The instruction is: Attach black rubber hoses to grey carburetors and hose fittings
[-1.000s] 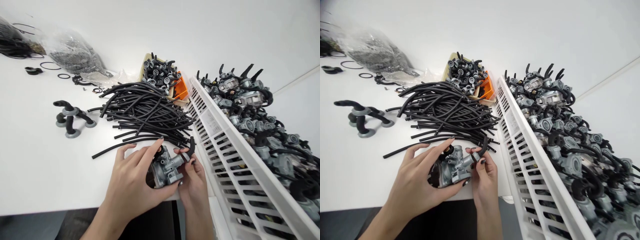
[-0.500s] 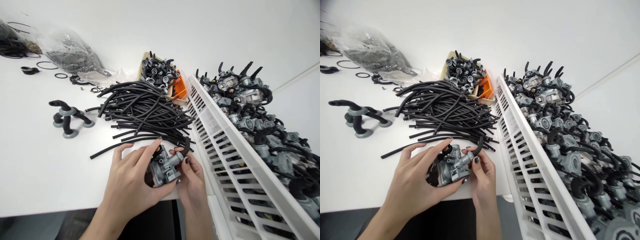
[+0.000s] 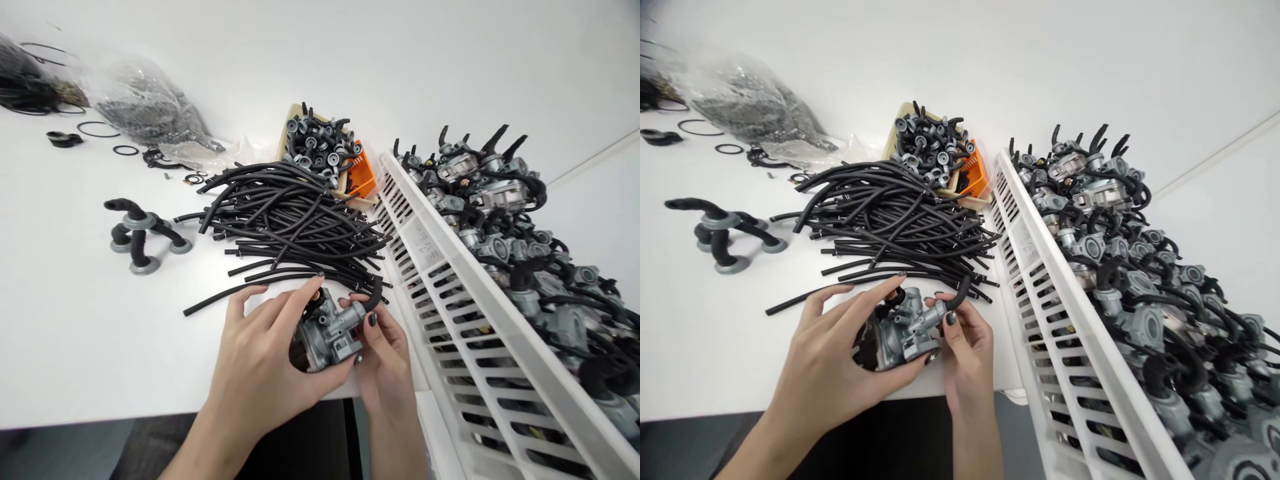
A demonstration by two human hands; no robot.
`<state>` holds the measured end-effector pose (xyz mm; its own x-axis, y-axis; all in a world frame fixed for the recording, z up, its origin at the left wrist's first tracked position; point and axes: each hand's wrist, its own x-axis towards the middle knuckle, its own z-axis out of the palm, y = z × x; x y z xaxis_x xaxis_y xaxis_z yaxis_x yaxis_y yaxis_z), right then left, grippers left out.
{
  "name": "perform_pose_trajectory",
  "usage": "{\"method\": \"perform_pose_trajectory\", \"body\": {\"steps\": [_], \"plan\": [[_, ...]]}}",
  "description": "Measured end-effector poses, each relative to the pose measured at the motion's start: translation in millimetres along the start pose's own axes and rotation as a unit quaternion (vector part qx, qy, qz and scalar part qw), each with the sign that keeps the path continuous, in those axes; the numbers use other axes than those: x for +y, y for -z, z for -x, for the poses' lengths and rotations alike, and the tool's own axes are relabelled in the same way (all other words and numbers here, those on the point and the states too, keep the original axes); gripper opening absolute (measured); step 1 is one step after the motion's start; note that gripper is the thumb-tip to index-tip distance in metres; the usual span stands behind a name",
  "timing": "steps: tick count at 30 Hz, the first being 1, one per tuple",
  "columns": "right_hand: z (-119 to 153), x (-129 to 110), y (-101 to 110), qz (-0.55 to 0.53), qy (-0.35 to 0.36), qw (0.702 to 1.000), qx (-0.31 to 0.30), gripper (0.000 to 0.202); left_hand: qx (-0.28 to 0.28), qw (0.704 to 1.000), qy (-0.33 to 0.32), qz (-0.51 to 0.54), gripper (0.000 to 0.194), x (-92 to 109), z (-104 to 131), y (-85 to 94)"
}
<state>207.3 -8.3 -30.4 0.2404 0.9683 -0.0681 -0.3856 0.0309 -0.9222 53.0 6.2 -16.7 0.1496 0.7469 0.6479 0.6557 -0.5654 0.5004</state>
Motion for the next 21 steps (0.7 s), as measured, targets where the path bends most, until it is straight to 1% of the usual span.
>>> {"method": "perform_pose_trajectory", "body": {"steps": [14,21], "plan": [[-0.8,-1.5,-3.1,0.013,-0.008,1.000,0.020,0.025,0.002,1.000,0.003,0.006,0.058,-0.5,-0.5,-0.5],[-0.2,-0.8,-3.0,0.018,-0.001,1.000,0.013,0.025,-0.007,1.000,0.008,0.009,0.058,-0.4,-0.4,0.1]]}}
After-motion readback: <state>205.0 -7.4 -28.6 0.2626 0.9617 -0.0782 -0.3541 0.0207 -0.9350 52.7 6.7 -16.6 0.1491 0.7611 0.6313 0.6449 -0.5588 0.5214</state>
